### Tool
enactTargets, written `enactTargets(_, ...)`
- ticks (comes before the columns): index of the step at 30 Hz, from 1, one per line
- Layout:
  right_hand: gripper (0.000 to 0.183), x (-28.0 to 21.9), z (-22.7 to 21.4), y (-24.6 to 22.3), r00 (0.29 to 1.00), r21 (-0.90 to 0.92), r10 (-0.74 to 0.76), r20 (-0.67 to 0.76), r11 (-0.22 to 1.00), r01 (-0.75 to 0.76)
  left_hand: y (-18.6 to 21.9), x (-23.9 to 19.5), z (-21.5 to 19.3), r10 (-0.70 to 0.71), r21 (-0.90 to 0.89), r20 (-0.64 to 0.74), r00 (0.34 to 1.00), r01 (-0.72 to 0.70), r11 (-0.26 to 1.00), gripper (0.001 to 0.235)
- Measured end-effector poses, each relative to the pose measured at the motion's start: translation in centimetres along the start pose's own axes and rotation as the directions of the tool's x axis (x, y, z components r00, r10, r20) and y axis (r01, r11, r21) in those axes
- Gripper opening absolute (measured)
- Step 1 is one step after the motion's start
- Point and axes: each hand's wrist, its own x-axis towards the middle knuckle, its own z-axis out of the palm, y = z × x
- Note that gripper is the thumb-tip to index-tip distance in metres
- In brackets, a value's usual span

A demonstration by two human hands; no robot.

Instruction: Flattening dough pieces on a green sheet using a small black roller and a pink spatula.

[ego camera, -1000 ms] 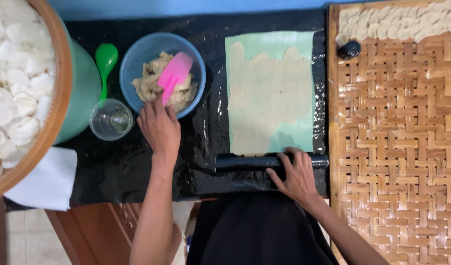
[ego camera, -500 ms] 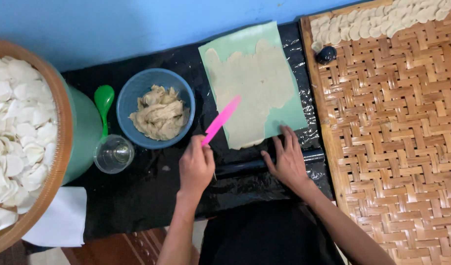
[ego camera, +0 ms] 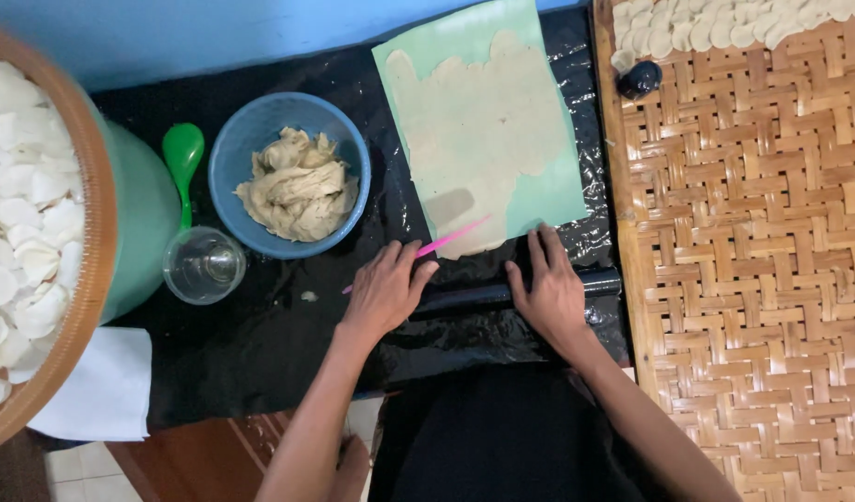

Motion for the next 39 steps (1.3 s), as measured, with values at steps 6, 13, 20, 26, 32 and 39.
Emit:
enactTargets(6,0.060,0.6,-0.2,-0.3,0.994,-0.116,-0.032,0.108,0.992,0.044,0.0,1.2,0.7,-0.009,-0.017,-0.043,0.999,0.008,1.000,0.026)
enactTargets(13,0.059,0.8,-0.3,-0.3,0.993,-0.153,-0.042,0.114,0.986,0.059,-0.5,2.1,0.9,0.113,-0.006,0.018,0.993,-0.113,0.994,0.015)
enactTargets(20,0.059,0.7,0.2,-0.2,0.992,-0.158,-0.028,0.125,0.986,0.047,-1.3,3.1,2.5,0.130,0.148,0.091,0.987,-0.142,0.979,0.023)
enactTargets(26,0.058,0.8,-0.1,-0.3,0.993,-0.146,-0.023,0.119,0.988,0.041,-1.4,3.5,3.8,0.068,0.195,0.134,0.989,-0.094,0.976,0.030)
enactTargets(32,0.058,0.7,0.0,-0.4,0.990,-0.140,-0.037,0.134,0.989,0.056,-2.6,3.9,4.5,0.087,0.188,0.206,0.975,-0.127,0.974,0.033)
enactTargets(39,0.061,0.6,-0.1,-0.1,0.989,-0.163,-0.020,0.146,0.986,0.044,-1.7,2.0,4.5,0.318,0.228,0.096,0.943,-0.332,0.915,0.024)
